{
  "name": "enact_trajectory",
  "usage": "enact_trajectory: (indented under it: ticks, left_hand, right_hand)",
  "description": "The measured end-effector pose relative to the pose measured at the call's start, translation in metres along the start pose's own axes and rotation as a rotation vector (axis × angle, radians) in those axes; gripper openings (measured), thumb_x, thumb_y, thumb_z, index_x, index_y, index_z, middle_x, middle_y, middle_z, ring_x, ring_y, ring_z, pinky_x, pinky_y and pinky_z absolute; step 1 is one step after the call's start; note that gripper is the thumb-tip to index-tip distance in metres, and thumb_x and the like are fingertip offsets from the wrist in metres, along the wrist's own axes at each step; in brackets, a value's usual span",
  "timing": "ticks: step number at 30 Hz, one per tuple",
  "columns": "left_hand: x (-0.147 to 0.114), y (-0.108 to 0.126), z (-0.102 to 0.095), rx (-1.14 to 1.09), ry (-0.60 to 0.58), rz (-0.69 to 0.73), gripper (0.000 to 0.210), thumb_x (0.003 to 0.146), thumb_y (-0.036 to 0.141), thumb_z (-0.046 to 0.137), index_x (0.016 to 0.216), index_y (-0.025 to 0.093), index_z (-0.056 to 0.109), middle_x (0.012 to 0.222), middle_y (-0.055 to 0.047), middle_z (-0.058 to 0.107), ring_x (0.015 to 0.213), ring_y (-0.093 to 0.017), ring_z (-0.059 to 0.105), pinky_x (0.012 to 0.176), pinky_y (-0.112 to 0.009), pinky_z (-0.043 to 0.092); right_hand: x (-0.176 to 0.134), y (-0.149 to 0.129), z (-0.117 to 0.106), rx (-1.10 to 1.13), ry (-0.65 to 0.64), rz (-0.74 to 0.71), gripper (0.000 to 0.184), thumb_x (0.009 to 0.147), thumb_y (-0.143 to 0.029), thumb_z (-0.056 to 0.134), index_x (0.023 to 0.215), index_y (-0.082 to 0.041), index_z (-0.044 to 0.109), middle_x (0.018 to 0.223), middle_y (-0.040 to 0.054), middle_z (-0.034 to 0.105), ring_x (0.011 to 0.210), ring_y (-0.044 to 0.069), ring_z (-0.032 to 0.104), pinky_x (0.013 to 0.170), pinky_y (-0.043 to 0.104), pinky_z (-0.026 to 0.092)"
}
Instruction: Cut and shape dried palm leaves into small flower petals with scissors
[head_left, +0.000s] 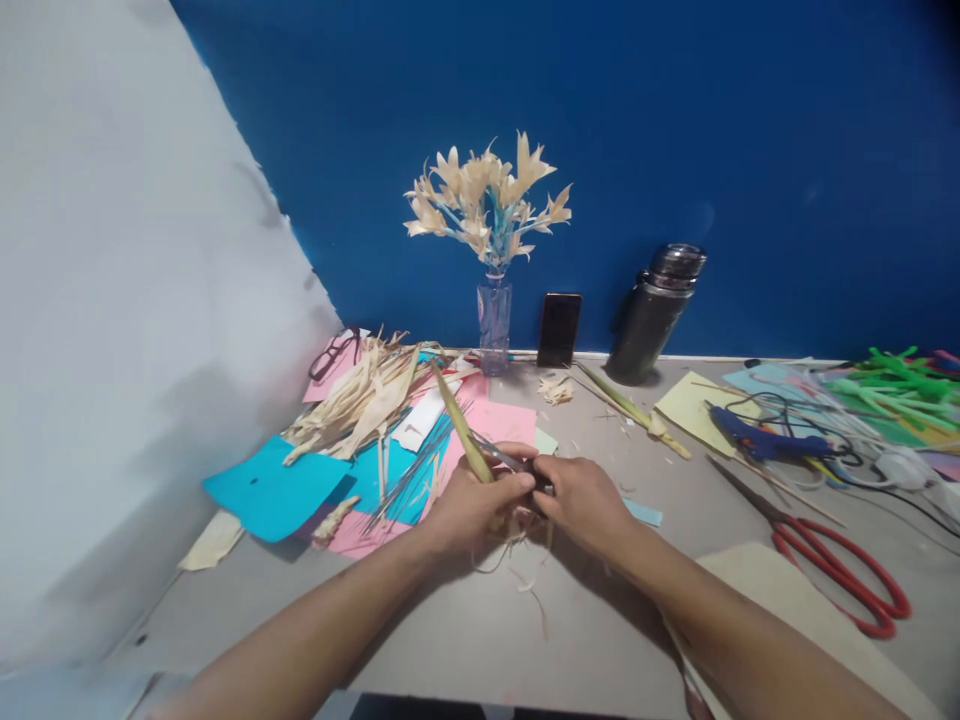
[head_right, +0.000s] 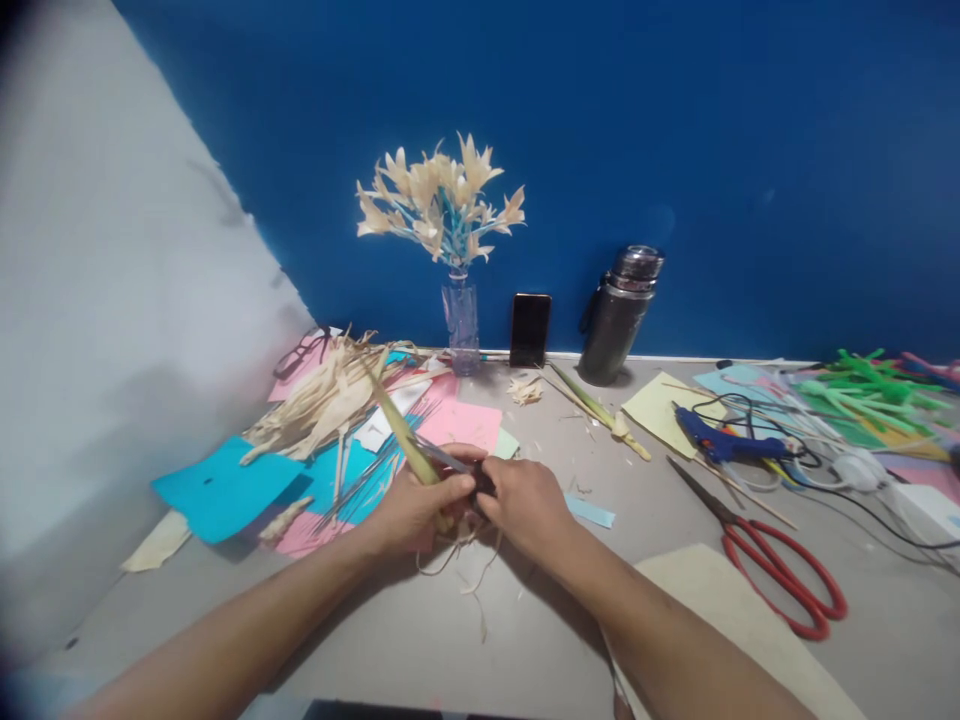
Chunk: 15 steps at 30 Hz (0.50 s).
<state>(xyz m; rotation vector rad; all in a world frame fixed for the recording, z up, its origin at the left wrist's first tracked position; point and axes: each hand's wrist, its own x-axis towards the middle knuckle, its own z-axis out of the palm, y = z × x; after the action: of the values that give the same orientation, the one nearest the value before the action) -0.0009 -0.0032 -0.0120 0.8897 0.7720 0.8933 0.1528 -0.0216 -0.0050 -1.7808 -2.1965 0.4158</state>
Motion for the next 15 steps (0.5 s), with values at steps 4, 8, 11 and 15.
enact_trajectory:
  ticks: [4, 8, 11, 15]
  left_hand:
    - [-0.006, 0.005, 0.008, 0.157, 0.117, 0.050, 0.026, 0.068, 0.025, 0.077, 0.089, 0.011, 0.072, 0.067, -0.004, 0.066, 0.055, -0.013, 0.059, 0.051, -0.024, 0.050]
    - [-0.006, 0.003, 0.008, 0.256, 0.178, 0.091, 0.015, 0.070, 0.017, 0.068, 0.083, 0.013, 0.075, 0.067, -0.004, 0.066, 0.054, -0.012, 0.056, 0.047, -0.021, 0.045]
    - [-0.002, -0.002, 0.002, 0.262, 0.210, 0.073, 0.015, 0.069, 0.015, 0.065, 0.080, 0.013, 0.075, 0.066, -0.005, 0.065, 0.054, -0.013, 0.057, 0.046, -0.021, 0.044]
    - [0.002, -0.002, -0.003, 0.192, 0.247, 0.035, 0.019, 0.071, 0.021, 0.067, 0.087, 0.012, 0.074, 0.054, 0.000, 0.055, 0.047, -0.009, 0.049, 0.043, -0.020, 0.039]
  right_hand:
    - [-0.001, 0.001, -0.003, -0.049, -0.020, -0.020, 0.017, 0.080, -0.020, 0.056, 0.086, -0.021, 0.072, 0.090, 0.0074, 0.076, 0.075, 0.019, 0.066, 0.063, 0.027, 0.032]
    - [-0.001, 0.007, -0.010, 0.100, -0.120, -0.130, 0.015, 0.081, -0.020, 0.057, 0.088, -0.021, 0.071, 0.092, 0.0062, 0.076, 0.077, 0.019, 0.066, 0.066, 0.025, 0.037]
    - [0.000, 0.010, -0.014, 0.289, -0.197, -0.258, 0.017, 0.082, -0.021, 0.059, 0.094, -0.022, 0.071, 0.095, 0.0035, 0.075, 0.077, 0.018, 0.065, 0.068, 0.023, 0.041]
    - [-0.001, 0.008, -0.007, 0.328, -0.013, -0.205, 0.020, 0.085, -0.023, 0.058, 0.100, -0.022, 0.071, 0.091, 0.0035, 0.075, 0.076, 0.018, 0.066, 0.069, 0.024, 0.042]
